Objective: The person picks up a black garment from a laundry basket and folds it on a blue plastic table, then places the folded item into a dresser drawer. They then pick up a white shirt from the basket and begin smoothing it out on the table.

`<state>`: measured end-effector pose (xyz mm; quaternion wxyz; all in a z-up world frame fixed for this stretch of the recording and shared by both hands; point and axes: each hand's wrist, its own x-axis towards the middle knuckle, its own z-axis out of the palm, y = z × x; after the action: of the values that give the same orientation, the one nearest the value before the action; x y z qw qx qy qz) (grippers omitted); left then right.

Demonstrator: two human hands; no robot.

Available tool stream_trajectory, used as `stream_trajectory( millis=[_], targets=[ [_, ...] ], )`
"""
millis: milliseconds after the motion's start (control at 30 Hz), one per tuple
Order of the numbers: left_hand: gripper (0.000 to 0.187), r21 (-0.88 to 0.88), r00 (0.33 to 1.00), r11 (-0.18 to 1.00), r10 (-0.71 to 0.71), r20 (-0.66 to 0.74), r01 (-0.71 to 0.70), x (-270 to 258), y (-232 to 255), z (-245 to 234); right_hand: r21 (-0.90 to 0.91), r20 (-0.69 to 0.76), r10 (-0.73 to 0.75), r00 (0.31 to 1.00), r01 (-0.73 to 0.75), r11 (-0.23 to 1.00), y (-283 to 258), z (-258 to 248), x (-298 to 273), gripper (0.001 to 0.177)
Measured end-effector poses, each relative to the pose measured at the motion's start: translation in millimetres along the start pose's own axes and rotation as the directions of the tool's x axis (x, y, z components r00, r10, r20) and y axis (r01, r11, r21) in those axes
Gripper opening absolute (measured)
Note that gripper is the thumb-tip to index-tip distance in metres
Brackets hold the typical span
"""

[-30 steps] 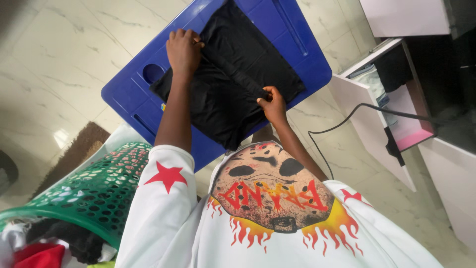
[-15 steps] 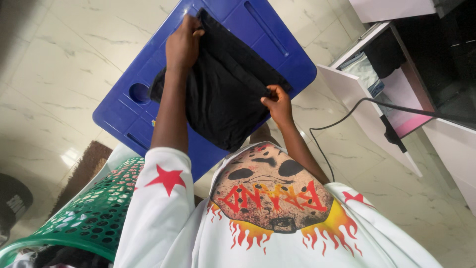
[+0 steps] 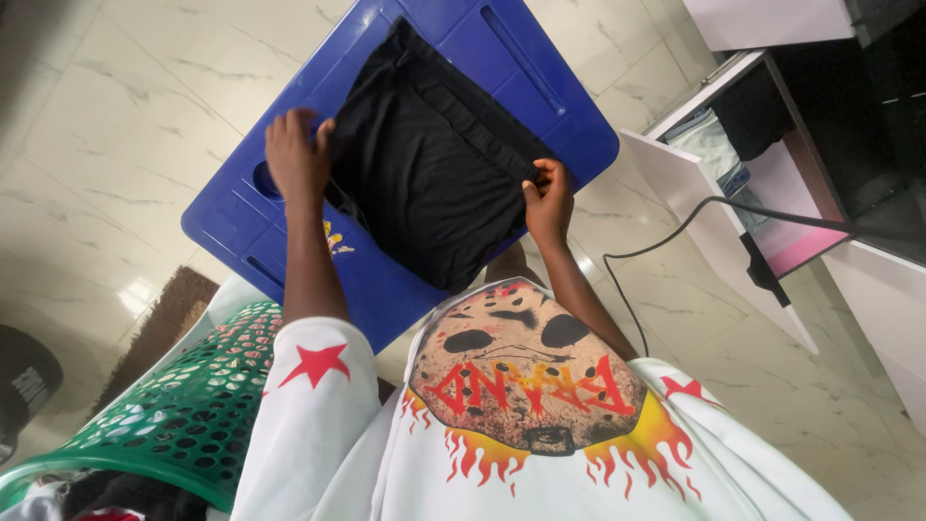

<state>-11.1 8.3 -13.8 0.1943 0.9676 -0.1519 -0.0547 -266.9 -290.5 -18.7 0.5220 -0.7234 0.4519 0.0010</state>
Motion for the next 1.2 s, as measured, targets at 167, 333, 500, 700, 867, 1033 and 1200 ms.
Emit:
stream_trajectory(
  millis=[167, 333, 500, 700, 867, 1033, 1200],
  targets=[
    [0.033, -0.035, 0.977, 0.979, -0.197, 0.078, 0.2, -47.7, -38.9, -9.3, -0.384, 0.027, -0.432, 0.902, 0.408, 0.828, -50.5, 9.6, -8.6, 0.049],
    [0.066, 0.197, 0.813, 0.791, -0.579, -0.063, 0.579, -47.1, -38.2, -9.6, -0.419, 0.286, -0.599, 0.748, 0.66, 0.624, -93.9, 68.4, 21.9, 0.06],
    [0.049, 0.089, 0.582, 0.596, -0.8, 0.144, 0.798, -45.1, -45.4, -6.1, -0.473, 0.581, -0.456, 0.674, 0.736, 0.484, -113.8, 141.5, 51.9, 0.078],
    [0.026, -0.426, 0.625, 0.523, -0.768, 0.138, 0.738, -57.3, -88.9, 15.6, -0.555, 0.61, -0.446, 0.655, 0.755, 0.349, -105.6, 163.4, 43.6, 0.089],
    [0.032, -0.526, 0.701, 0.595, -0.713, 0.002, 0.607, -62.2, -93.0, -6.5, -0.44, 0.577, -0.61, 0.543, 0.836, 0.328, -89.7, 146.1, -36.3, 0.08],
    [0.039, -0.286, 0.519, 0.454, -0.827, 0.217, 0.844, -62.0, -68.7, -32.7, -0.248, 0.813, -0.337, 0.474, 0.807, 0.536, -50.0, 107.5, -131.3, 0.057],
    [0.017, -0.569, 0.543, 0.294, -0.77, 0.335, 0.768, -57.3, -100.3, 14.0, -0.34, 0.821, -0.327, 0.468, 0.861, 0.379, -0.5, 96.6, -170.3, 0.044]
  ],
)
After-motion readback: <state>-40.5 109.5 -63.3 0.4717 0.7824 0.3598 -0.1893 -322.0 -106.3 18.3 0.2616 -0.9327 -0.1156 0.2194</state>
